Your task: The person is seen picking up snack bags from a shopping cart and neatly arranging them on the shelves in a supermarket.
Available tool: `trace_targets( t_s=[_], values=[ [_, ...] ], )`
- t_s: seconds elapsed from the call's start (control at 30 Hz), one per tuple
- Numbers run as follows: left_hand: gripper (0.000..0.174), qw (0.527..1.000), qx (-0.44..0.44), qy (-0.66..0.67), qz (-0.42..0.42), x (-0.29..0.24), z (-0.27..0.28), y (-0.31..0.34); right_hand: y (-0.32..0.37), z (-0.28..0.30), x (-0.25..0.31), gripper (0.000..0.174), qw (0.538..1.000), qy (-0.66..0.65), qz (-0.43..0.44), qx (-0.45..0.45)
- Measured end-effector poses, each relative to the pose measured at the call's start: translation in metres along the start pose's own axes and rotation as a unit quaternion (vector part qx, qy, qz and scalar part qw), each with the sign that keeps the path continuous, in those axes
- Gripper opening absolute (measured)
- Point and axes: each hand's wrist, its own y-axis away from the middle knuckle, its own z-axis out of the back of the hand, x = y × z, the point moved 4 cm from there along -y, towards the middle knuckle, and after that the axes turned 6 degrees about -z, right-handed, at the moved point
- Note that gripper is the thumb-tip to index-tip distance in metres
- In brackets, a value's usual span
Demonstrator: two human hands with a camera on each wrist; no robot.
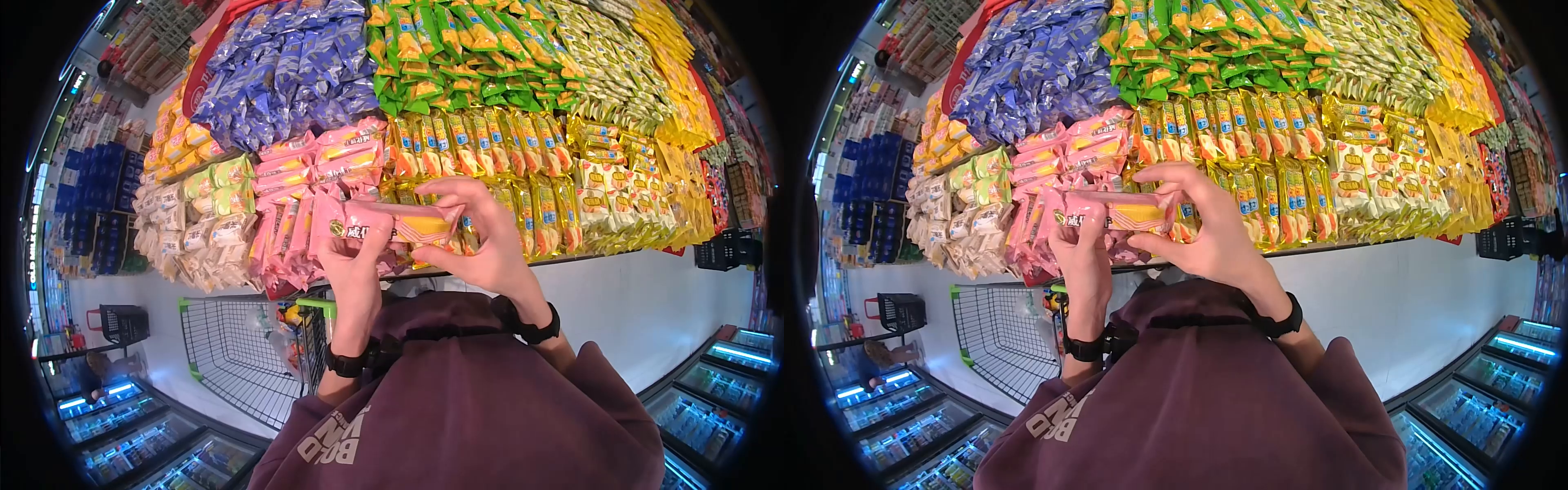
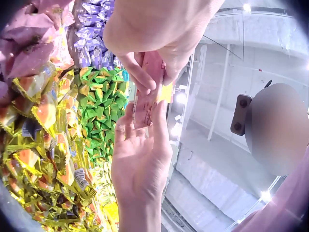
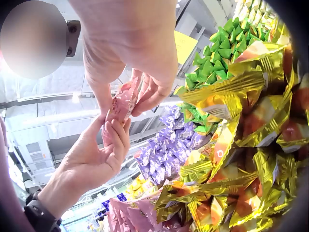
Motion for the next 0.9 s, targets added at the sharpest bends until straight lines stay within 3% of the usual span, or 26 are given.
trace_targets(
  t_s=[0.07,0.17,0.23,0.33,0.53,0.67,0.83,0.9],
  values=[
    [0.035,1.0,-0.001,0.006,-0.004,0.001,-0.003,-0.002,-0.004,0.002,0.004,0.048,0.993,0.082,0.077,0.022],
    [0.036,0.999,0.051,-0.016,0.005,0.002,-0.003,-0.002,0.0,0.004,-0.009,0.045,0.996,0.063,0.066,-0.005],
    [0.033,0.996,0.084,0.006,-0.027,-0.003,-0.015,-0.004,0.003,0.007,-0.01,0.043,0.999,0.021,0.009,-0.041],
    [0.022,0.991,0.129,-0.024,0.006,0.002,-0.006,-0.002,0.005,0.013,-0.008,0.041,0.997,-0.019,-0.042,-0.065],
    [0.012,0.992,0.107,-0.053,0.037,0.009,-0.003,-0.004,0.005,0.013,-0.015,0.038,0.995,-0.06,-0.062,-0.053],
    [0.015,0.995,0.082,-0.056,0.026,0.009,-0.004,-0.006,0.006,0.013,-0.021,0.038,0.993,-0.072,-0.086,-0.043],
    [0.02,0.998,0.028,-0.057,0.028,0.007,-0.008,-0.016,-0.004,0.012,-0.013,0.044,0.997,-0.059,-0.025,-0.047],
    [0.022,0.998,0.052,-0.028,0.019,0.008,-0.013,-0.021,-0.007,0.013,-0.015,0.044,0.996,-0.066,-0.034,-0.05]
  ],
)
